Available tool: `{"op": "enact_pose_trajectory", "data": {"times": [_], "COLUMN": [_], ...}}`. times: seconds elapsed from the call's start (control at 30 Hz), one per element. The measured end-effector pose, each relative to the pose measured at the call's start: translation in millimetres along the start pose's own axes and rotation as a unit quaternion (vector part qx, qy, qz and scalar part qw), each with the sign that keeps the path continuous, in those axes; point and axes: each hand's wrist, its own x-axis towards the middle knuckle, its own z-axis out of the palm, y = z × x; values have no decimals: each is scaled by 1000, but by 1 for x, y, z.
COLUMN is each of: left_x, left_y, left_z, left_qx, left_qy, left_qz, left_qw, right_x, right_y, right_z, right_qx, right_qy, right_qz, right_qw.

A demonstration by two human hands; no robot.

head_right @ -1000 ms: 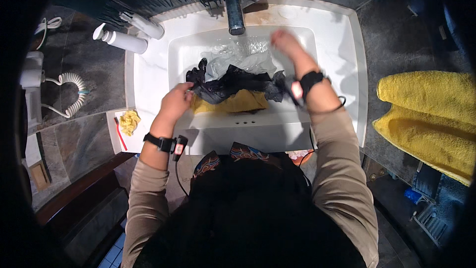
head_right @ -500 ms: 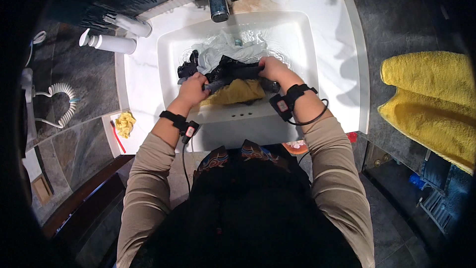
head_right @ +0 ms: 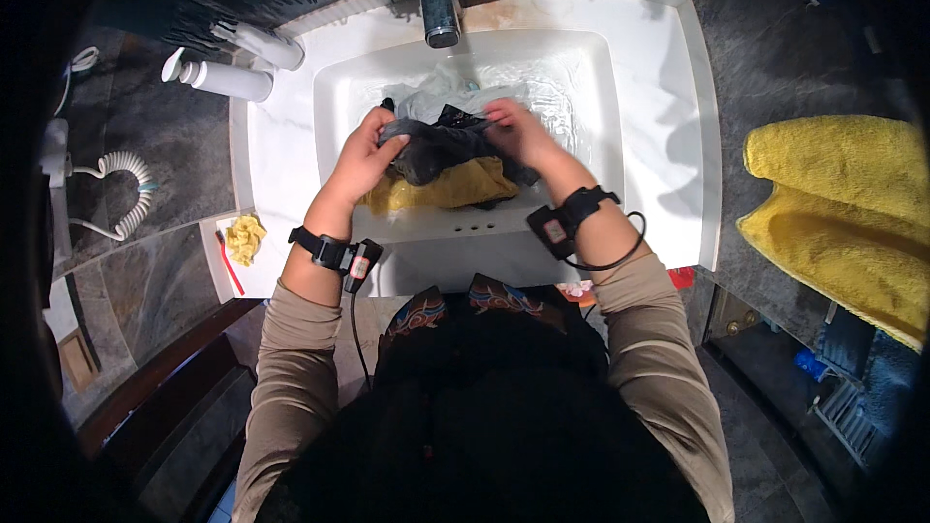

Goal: The person washes several small garments by hand in a bathroom sink. They place items into the sink, wet them under running water, apply soap from a dispenser, scrub and rinse each piece, then wring out excess water. The person also wipes the sink basin and countertop with a cloth during the process.

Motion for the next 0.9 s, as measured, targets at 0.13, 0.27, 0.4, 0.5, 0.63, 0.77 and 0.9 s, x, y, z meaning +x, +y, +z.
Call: {"op": "enact_pose_trajectory", "data": {"times": [0.13,0.27,0.4,0.5,0.63,0.77,0.9], "left_x": [5,6,24,49,65,78,81], "left_y": [32,42,31,14,-17,-41,-64], "left_z": [10,-9,-43,-46,-33,-46,-34], "left_qx": [-43,-11,98,161,191,51,86], "left_qy": [1,65,84,88,31,17,-37], "left_qz": [28,72,50,33,53,-77,-71], "left_qw": [999,995,990,983,980,996,993], "right_x": [11,12,32,55,76,82,66], "right_y": [-20,-36,-52,-55,-34,-2,18], "right_z": [32,2,-43,-52,-51,-46,-37], "right_qx": [-50,-6,106,206,191,96,-99], "right_qy": [-94,-120,-112,-61,17,39,-39], "right_qz": [-159,4,92,105,183,211,130], "right_qw": [981,993,984,971,964,972,986]}}
